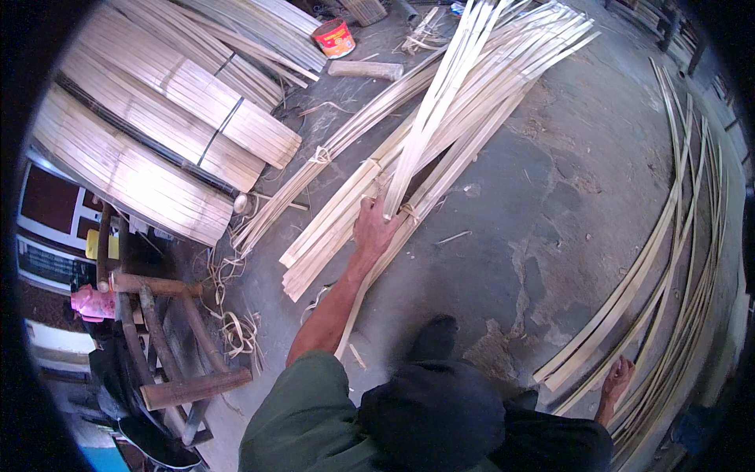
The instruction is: The person sits on the floor and arranges long, thin wooden strips into a neat pile. They repeatedly pick up individual strips, align them with others, and place them back down to form a growing stack.
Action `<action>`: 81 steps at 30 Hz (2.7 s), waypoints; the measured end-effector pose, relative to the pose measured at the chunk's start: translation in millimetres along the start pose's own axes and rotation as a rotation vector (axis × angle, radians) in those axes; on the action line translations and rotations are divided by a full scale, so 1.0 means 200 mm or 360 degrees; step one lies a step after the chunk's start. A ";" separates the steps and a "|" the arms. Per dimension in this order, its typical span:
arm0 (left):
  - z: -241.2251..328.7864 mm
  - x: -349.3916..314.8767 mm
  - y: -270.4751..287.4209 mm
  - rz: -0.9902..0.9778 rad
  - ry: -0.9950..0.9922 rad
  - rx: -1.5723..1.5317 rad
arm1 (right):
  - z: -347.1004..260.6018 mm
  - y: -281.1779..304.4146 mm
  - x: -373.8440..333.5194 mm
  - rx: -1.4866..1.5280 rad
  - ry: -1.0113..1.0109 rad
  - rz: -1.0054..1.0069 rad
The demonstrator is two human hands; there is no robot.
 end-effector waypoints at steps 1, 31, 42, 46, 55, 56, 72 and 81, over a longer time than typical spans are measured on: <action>-0.05 0.00 0.02 0.0022 -0.0004 0.0048 | -0.07 0.00 0.03 0.0025 0.0041 -0.0002; -0.29 -0.08 -0.36 -0.0588 0.0028 0.0198 | -1.16 0.12 0.47 -0.0032 0.0470 -0.0182; 0.19 -0.48 0.01 -0.0788 0.0131 -0.0304 | -2.35 -0.53 0.92 0.0195 0.1226 -0.0980; 0.21 -0.71 0.03 -0.0810 0.0065 -0.0370 | -2.51 -1.03 0.93 0.1329 0.0004 -0.1081; 0.11 -0.92 0.12 -0.0843 0.0429 -0.0313 | -2.94 -1.20 0.61 0.2782 -0.0809 -0.1295; 0.05 -0.94 0.14 -0.0713 0.0401 -0.0366 | -2.98 -1.09 0.57 0.2653 -0.0781 -0.1279; -0.56 -1.01 0.23 -0.0444 0.0435 -0.0585 | -3.20 -0.31 0.31 0.2937 -0.0210 -0.0799; 0.06 -0.86 -0.07 -0.1529 0.0149 -0.1352 | -2.95 -0.12 0.73 0.2814 0.0074 -0.0488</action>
Point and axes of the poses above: each hand's wrist, its own x-axis towards the middle knuckle, its own y-axis out of the back of the hand, z = x × y, the point moved 8 cm from there along x, towards the middle knuckle, and after that the axes turned 5 degrees about y, right-handed, at the moved point
